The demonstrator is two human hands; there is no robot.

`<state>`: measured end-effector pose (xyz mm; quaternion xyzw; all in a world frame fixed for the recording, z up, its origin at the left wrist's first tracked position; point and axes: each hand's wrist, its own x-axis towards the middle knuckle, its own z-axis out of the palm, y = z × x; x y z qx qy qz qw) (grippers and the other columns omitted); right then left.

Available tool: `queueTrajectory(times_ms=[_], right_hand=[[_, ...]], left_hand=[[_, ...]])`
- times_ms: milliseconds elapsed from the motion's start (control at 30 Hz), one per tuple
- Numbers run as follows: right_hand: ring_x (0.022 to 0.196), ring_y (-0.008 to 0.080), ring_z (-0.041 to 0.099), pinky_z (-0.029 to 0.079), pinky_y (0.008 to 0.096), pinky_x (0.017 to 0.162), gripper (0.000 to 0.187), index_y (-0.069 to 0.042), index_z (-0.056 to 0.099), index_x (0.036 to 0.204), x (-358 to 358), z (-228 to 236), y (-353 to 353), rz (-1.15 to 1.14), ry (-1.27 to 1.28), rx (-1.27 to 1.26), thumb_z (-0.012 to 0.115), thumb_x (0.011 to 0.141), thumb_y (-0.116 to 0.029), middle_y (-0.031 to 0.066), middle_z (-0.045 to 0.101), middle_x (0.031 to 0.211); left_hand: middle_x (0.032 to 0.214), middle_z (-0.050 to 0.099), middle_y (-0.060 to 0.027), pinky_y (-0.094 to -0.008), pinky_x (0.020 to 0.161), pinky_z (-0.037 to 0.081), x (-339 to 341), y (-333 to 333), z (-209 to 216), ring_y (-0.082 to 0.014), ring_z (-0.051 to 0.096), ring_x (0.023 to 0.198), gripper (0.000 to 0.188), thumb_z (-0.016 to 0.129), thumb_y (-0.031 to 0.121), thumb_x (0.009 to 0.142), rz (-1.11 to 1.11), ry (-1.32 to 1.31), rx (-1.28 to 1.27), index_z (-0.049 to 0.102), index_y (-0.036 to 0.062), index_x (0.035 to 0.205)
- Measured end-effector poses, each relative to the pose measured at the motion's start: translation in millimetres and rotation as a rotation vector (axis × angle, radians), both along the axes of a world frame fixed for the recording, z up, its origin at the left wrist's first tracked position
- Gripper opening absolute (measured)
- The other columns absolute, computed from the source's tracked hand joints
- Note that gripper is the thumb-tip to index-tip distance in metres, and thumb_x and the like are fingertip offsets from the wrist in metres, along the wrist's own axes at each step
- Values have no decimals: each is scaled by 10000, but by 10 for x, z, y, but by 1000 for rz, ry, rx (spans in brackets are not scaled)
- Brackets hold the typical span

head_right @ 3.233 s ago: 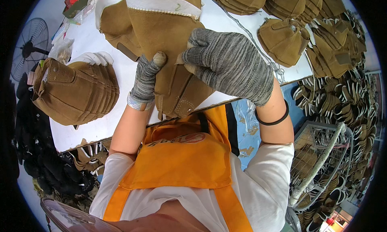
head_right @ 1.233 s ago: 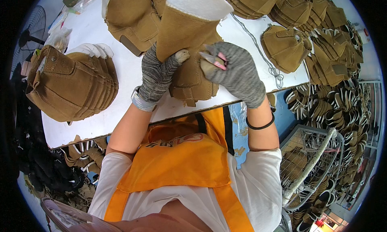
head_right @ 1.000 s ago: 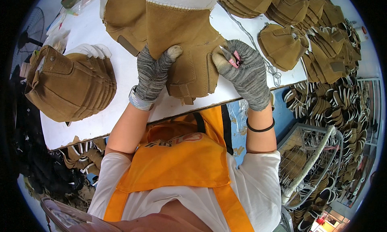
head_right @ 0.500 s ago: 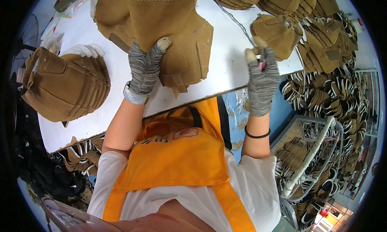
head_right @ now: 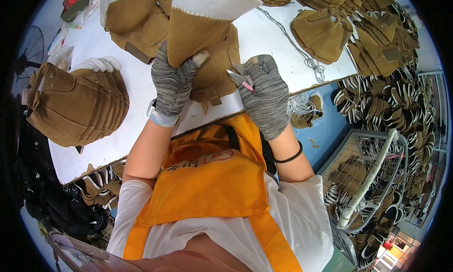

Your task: The person trims excess material from tan shoe uppers using shears, handling pieces one at a time and placing them on a stack at a workstation.

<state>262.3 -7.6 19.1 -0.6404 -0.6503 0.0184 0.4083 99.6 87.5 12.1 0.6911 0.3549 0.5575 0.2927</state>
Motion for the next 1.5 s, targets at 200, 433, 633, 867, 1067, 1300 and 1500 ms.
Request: queueTrajectory(times_ms=[200, 433, 633, 867, 1067, 1300, 1500], right_hand=[[824, 262, 576, 477, 327, 767, 156, 20, 551, 930, 194, -173, 82, 24, 122, 108, 524, 783, 65, 131, 549, 905], [789, 167, 539, 467, 284, 719, 114, 10, 556, 924, 98, 116, -6, 9, 292, 57, 569, 816, 46, 87, 538, 857], [694, 203, 606, 514, 300, 649, 113, -11, 613, 841, 54, 55, -41, -32, -48, -38, 646, 734, -30, 88, 559, 846], [718, 221, 613, 524, 303, 636, 220, -44, 605, 862, 6, 116, 35, 3, -284, -44, 683, 659, -9, 94, 562, 872], [856, 151, 629, 548, 245, 763, 329, 33, 546, 1085, 93, -28, 82, 36, -144, -78, 640, 770, 20, 109, 561, 1056], [814, 186, 606, 521, 295, 709, 280, -12, 592, 1016, 392, 37, 76, -157, 122, 88, 697, 765, -76, 93, 611, 858], [725, 154, 566, 476, 290, 678, 363, -42, 614, 1028, 17, 305, -129, -75, 523, -377, 555, 893, -374, 76, 588, 786]], left_hand=[[932, 653, -67, -300, 756, 489, -9, 7, 63, -176, 616, 842, 434, 770, 299, 727, -47, -174, -156, 591, 58, 1040], [954, 643, -71, -303, 752, 493, -17, 7, 31, -167, 609, 838, 470, 766, 301, 735, -18, -229, -136, 560, 46, 1072], [892, 646, -90, -335, 728, 487, -12, 23, -8, -231, 616, 810, 419, 795, 288, 682, 97, -104, 24, 615, 49, 975], [846, 666, -103, -350, 744, 464, -21, -31, 23, -262, 621, 788, 377, 789, 221, 670, 168, 80, 246, 650, 52, 977], [848, 668, -102, -361, 753, 463, -26, 7, 17, -261, 622, 789, 375, 787, 216, 672, 134, -39, 236, 650, 52, 979], [879, 647, -105, -351, 752, 480, -20, 25, -26, -258, 616, 808, 420, 796, 228, 679, 119, -141, 43, 618, 41, 1011], [969, 622, -98, -351, 781, 481, -12, 74, -123, -251, 601, 858, 498, 814, 239, 668, 195, -192, 27, 581, 32, 1056]])
